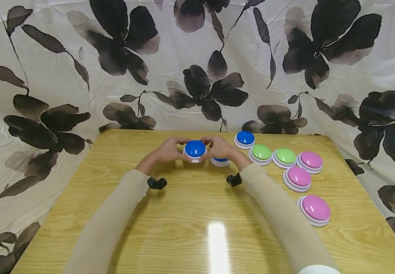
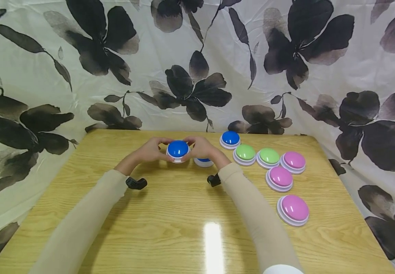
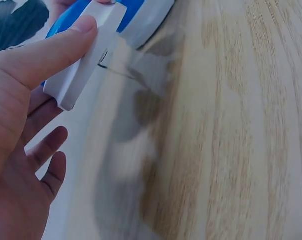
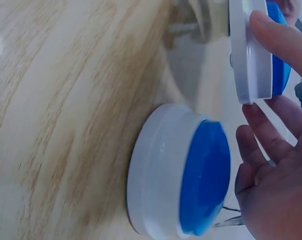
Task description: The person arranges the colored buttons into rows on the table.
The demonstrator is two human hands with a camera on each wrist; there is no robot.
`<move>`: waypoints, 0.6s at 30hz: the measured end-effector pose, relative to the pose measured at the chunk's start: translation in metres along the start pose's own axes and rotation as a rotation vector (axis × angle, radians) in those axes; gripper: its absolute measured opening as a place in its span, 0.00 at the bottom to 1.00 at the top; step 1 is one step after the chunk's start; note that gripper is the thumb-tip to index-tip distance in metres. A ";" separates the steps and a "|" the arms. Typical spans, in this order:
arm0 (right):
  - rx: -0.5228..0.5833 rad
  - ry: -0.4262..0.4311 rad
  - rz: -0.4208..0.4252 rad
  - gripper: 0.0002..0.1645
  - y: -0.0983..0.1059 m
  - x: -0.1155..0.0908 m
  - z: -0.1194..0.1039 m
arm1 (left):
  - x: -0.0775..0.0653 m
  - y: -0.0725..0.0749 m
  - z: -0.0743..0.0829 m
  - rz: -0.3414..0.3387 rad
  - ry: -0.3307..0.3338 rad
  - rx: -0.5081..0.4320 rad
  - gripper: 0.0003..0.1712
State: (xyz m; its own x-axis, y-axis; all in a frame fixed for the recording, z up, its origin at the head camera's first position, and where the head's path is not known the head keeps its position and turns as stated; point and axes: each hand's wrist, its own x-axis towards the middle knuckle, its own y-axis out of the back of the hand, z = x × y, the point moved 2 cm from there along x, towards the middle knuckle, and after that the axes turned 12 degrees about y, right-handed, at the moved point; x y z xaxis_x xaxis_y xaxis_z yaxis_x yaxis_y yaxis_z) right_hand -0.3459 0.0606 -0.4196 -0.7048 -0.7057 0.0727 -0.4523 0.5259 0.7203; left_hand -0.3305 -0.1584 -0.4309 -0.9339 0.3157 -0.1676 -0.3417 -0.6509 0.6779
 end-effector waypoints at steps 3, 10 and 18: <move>0.004 -0.008 0.002 0.46 -0.001 0.002 0.004 | 0.002 0.000 -0.001 -0.001 -0.003 0.009 0.46; -0.016 -0.024 0.010 0.46 0.000 0.002 0.008 | 0.008 -0.003 -0.003 -0.008 -0.004 0.003 0.45; -0.044 -0.047 0.001 0.46 -0.005 0.003 0.017 | 0.015 -0.011 -0.011 -0.027 0.001 0.003 0.45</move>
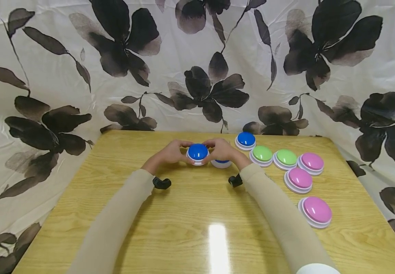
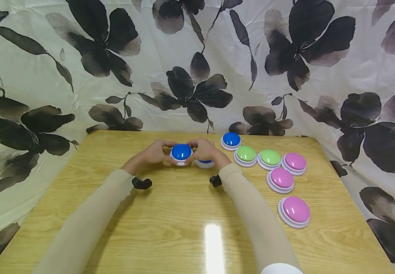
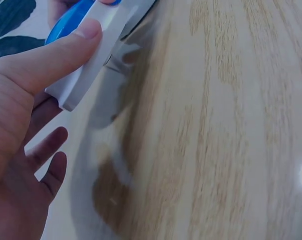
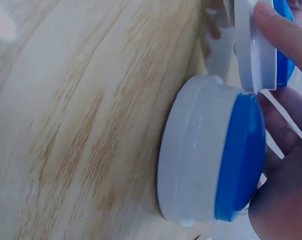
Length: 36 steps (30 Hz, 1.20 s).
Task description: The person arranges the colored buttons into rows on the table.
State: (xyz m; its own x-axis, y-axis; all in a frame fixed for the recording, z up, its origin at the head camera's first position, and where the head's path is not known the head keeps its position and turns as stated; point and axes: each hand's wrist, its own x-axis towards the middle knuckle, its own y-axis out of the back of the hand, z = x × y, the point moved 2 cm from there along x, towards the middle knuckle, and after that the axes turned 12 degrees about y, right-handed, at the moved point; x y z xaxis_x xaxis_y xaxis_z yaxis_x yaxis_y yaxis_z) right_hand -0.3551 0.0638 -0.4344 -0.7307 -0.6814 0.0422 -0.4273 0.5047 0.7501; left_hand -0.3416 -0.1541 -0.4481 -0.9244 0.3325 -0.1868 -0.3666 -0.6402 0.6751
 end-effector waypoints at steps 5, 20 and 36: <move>-0.019 0.014 -0.011 0.45 -0.002 0.002 0.006 | 0.004 -0.004 -0.004 -0.011 0.002 -0.003 0.45; -0.023 0.017 -0.014 0.44 -0.006 0.006 0.014 | 0.013 -0.008 -0.014 -0.029 0.040 -0.023 0.47; -0.094 -0.034 -0.008 0.46 -0.009 0.005 0.014 | 0.015 -0.011 -0.015 -0.018 0.042 -0.011 0.50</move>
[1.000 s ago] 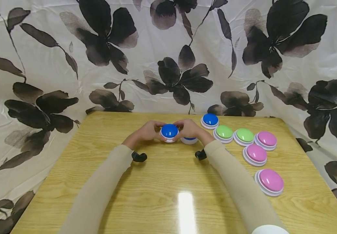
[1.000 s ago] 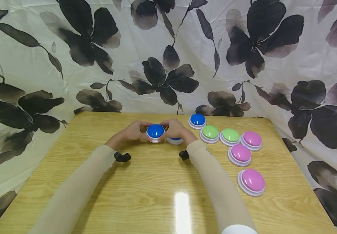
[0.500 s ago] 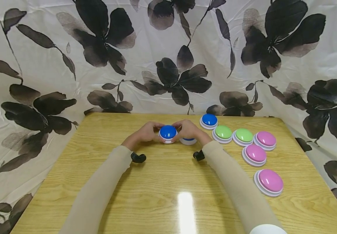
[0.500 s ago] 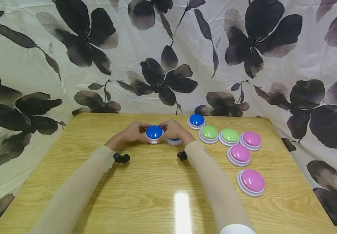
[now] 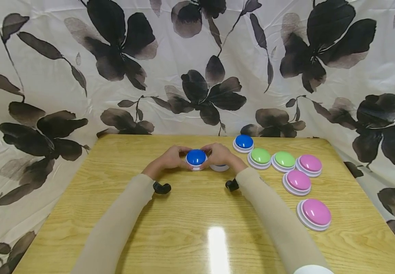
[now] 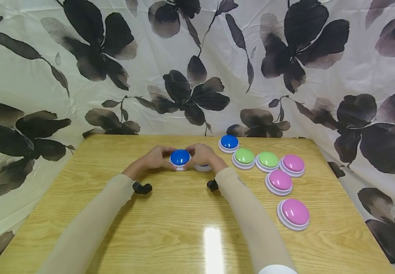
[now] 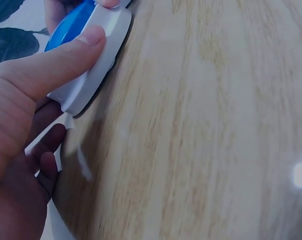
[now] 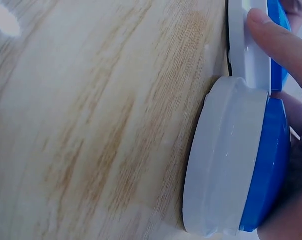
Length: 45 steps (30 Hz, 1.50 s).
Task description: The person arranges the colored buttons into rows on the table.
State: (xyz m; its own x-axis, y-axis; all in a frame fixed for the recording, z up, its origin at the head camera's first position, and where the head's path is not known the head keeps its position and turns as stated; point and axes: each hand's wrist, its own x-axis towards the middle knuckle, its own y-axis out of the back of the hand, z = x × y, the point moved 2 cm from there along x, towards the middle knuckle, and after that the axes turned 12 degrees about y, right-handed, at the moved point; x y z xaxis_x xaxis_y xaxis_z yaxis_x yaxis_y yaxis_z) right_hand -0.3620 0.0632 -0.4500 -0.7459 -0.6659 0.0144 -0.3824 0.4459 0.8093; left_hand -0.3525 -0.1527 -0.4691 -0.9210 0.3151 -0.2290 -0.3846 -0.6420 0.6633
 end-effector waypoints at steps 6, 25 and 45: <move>-0.004 0.003 -0.004 0.46 -0.001 0.000 -0.001 | -0.001 -0.001 0.000 0.004 0.015 -0.006 0.50; 0.061 0.042 -0.050 0.44 0.013 -0.011 -0.006 | -0.007 -0.010 -0.002 -0.042 0.000 -0.051 0.50; 0.038 -0.009 0.176 0.25 0.090 -0.090 0.051 | -0.026 -0.008 -0.001 0.064 -0.033 -0.062 0.50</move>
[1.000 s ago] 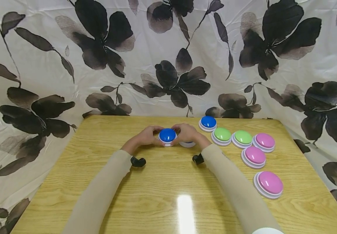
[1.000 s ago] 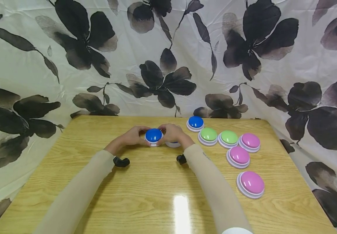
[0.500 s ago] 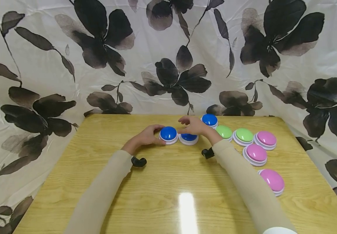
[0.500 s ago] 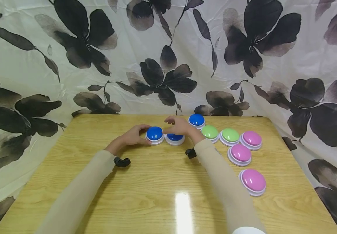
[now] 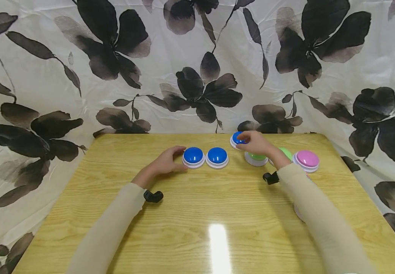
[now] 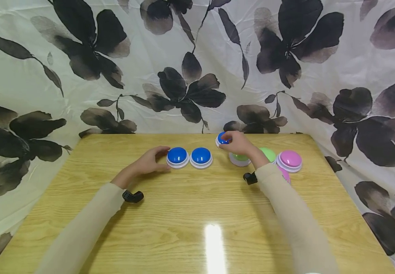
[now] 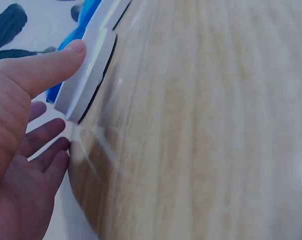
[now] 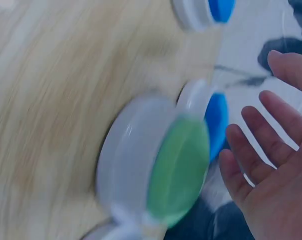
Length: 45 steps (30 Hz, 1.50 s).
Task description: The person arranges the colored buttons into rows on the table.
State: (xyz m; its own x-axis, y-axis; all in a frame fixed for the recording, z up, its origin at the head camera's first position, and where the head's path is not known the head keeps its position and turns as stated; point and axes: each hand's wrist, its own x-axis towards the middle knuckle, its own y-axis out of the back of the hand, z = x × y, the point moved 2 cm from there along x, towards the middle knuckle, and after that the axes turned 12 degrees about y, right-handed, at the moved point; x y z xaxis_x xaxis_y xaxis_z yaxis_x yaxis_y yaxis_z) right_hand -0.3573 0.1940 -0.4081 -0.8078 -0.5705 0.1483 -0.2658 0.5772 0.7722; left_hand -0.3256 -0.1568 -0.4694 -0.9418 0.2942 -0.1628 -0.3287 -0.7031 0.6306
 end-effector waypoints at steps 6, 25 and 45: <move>-0.001 -0.031 0.035 0.25 0.017 -0.023 0.014 | -0.010 -0.002 0.005 0.049 -0.059 -0.010 0.43; -0.064 -0.120 0.006 0.36 0.036 -0.063 0.033 | -0.080 0.000 0.011 0.071 -0.085 0.067 0.27; -0.122 -0.215 -0.072 0.44 0.025 -0.059 0.046 | -0.115 -0.014 -0.004 -0.069 -0.121 -0.010 0.24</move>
State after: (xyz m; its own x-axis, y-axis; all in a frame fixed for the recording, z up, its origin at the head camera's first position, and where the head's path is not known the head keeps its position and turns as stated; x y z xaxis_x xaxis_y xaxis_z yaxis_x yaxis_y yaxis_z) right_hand -0.3404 0.2691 -0.4260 -0.8859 -0.4626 -0.0341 -0.2716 0.4578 0.8466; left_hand -0.2133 -0.1836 -0.4624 -0.9017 0.4176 -0.1120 -0.3934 -0.6850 0.6132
